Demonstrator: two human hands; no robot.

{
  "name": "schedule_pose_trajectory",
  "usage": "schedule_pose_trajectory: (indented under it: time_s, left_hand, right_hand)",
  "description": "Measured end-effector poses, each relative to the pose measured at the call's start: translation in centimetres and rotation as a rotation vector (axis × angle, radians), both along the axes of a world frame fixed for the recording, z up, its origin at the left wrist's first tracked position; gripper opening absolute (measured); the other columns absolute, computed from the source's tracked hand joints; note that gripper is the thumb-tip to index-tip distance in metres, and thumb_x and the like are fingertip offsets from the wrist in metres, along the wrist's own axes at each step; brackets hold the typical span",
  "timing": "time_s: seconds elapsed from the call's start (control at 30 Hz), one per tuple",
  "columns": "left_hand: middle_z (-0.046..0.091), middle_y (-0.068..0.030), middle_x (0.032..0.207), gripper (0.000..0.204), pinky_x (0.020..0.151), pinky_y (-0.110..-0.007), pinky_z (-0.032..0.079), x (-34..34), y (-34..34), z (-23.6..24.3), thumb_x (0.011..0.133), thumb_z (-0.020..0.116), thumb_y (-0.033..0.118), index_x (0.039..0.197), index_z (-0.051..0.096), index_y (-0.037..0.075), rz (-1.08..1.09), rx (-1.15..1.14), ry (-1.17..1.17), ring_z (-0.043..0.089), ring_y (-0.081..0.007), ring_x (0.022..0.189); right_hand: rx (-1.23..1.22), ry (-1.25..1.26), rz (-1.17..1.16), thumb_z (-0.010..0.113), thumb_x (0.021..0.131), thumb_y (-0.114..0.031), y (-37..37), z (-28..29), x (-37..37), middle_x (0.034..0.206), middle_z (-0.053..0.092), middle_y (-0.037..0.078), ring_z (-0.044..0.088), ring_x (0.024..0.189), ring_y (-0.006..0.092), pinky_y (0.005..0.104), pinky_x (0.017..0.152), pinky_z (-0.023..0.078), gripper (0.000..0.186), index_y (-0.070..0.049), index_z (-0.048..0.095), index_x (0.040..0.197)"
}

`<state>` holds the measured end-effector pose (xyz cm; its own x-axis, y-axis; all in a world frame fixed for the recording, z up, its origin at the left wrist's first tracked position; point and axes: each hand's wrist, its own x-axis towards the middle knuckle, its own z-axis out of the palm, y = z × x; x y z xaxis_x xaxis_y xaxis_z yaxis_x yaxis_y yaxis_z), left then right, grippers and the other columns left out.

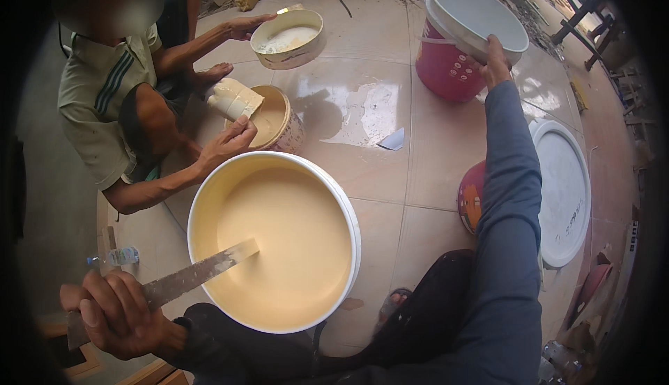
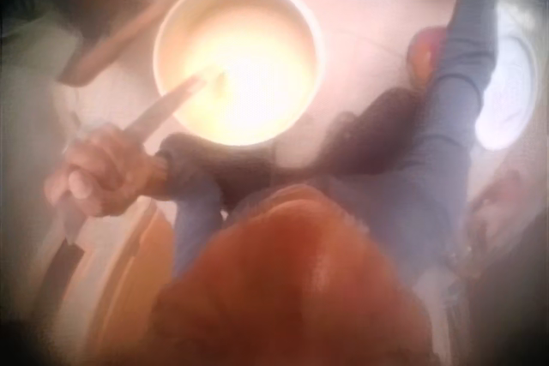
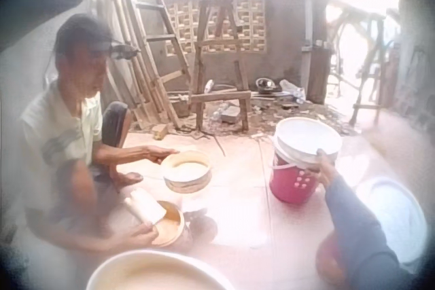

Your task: The person stirs a creamy yellow mixture in a large bucket using a flat wooden stick. Another person pours the mixture from the bucket into smaller containers. The person continues stirring throughout the clip.

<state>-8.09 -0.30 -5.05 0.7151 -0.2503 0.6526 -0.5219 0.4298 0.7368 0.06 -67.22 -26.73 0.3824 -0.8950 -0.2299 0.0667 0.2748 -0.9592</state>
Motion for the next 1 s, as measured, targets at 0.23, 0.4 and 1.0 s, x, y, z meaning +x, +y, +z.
schedule_pose_trajectory:
  time_s: [0.23,0.4,1.0]
  left_hand:
    - [0.039,-0.0023,0.058,0.014,0.032,-0.020,0.034,-0.8,1.6,-0.9,0.099,0.050,0.005,0.091,0.039,0.007,-0.030,-0.081,0.058,0.035,-0.0080,0.035]
    - [0.034,0.0004,0.055,0.022,0.031,-0.021,0.027,-1.0,1.1,-0.3,0.094,0.059,0.015,0.091,0.038,0.007,0.130,-0.039,0.108,0.028,-0.0060,0.033]
    - [0.033,0.0007,0.053,0.024,0.032,-0.022,0.028,-1.1,2.0,-0.8,0.093,0.059,0.013,0.083,0.038,0.008,0.152,-0.042,0.149,0.027,-0.0068,0.035]
  right_hand:
    - [0.040,0.042,0.084,0.061,0.089,-0.033,7.7,0.5,-5.1,0.138,0.047,0.025,0.060,0.117,0.0411,0.0497,0.077,0.066,0.069,0.000,0.034,0.144]
    - [0.076,0.102,0.339,0.054,0.091,-0.033,13.8,3.2,-9.9,0.135,0.051,0.027,0.062,0.116,0.0416,0.0516,0.080,0.064,0.065,0.003,0.036,0.142]
    - [-0.278,0.321,0.287,0.058,0.075,-0.023,13.2,5.9,-14.0,0.084,0.054,0.005,0.057,0.060,0.0154,0.0304,0.053,0.053,0.057,-0.010,0.051,0.130]
